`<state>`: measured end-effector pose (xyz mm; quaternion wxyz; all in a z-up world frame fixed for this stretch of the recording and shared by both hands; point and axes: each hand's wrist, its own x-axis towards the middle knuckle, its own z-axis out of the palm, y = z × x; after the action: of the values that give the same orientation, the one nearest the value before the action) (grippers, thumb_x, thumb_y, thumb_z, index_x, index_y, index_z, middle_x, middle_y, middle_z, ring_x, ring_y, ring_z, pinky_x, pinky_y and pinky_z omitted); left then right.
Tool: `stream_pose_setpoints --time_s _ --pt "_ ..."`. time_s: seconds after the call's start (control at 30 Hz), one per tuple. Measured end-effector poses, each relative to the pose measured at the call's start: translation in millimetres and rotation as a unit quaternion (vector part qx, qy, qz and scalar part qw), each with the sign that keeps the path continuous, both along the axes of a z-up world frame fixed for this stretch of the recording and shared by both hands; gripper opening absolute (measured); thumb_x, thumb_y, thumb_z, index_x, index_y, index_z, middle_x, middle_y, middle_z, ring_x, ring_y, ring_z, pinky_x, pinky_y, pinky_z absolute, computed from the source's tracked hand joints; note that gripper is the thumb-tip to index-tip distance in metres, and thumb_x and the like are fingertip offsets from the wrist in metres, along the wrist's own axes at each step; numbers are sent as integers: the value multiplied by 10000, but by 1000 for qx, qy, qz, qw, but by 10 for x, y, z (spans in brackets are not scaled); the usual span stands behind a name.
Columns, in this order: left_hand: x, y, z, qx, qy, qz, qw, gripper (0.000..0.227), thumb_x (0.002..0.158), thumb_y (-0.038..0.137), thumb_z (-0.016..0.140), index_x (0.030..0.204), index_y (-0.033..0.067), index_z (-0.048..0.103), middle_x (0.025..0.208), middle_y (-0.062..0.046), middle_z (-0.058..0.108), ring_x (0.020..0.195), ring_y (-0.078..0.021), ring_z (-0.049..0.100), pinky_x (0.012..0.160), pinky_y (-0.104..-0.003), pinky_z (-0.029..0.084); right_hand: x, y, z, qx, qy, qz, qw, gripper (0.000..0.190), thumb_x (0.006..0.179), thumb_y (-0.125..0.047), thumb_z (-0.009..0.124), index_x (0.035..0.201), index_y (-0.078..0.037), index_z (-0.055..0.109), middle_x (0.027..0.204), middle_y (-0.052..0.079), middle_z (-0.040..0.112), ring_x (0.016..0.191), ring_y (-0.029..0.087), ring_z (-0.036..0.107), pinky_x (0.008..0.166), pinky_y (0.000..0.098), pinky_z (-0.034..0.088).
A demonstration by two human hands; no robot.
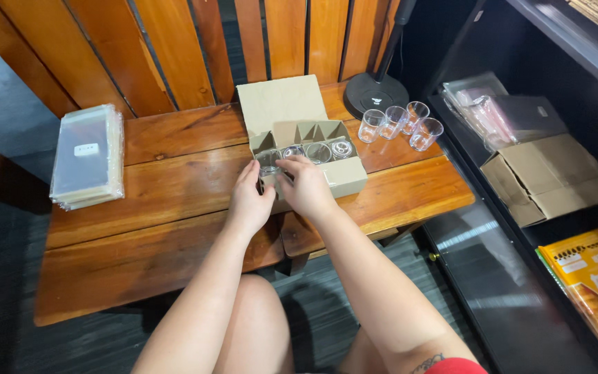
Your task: The person places small clear glasses one by one into a cardboard box with internal dividers. They arrange the glasses in the compartments and then close the box flaps.
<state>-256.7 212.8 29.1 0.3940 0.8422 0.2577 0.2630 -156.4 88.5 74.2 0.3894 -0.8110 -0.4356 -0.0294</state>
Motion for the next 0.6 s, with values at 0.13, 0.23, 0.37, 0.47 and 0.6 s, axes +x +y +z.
stream_pose_setpoints --time_s 0.13,0.23,0.37,0.47,0.6 --pt "18 -171 -18 32 21 35 999 704 822 227 710 1475 10 559 1556 -182 504 1428 -342 499 1180 -422 465 65 -258 42 58 46 -16 997 275 858 -107 774 1130 -140 791 1076 88 742 1015 314 744 819 356 639" --pt "14 -467 236 47 44 66 996 713 800 275 713 1454 23 583 1589 -171 457 1455 -341 470 1206 -431 425 149 -527 81 98 120 -35 987 240 877 -72 762 1112 -105 797 1037 133 752 987 309 752 820 342 637" --pt "214 -922 496 113 -55 44 991 622 765 173 774 1342 -33 661 1530 -255 488 1423 -444 470 1194 -478 399 340 -873 12 125 123 -96 980 210 884 -98 759 1086 -123 812 976 133 765 957 289 755 781 354 645" --pt "513 -1275 454 114 -89 -22 989 547 772 151 746 1291 -13 689 1447 -226 566 1376 -424 530 1159 -473 440 469 -1112 -43 156 156 -123 968 215 887 -79 756 1092 -113 808 973 140 768 936 264 758 790 367 643" --pt "1098 -1690 120 96 -138 -120 979 454 863 109 618 1298 6 693 1307 -207 678 1265 -358 641 1096 -390 503 581 -1467 64 179 177 -172 952 221 903 -74 749 1106 -133 811 987 96 790 921 189 766 800 310 632"
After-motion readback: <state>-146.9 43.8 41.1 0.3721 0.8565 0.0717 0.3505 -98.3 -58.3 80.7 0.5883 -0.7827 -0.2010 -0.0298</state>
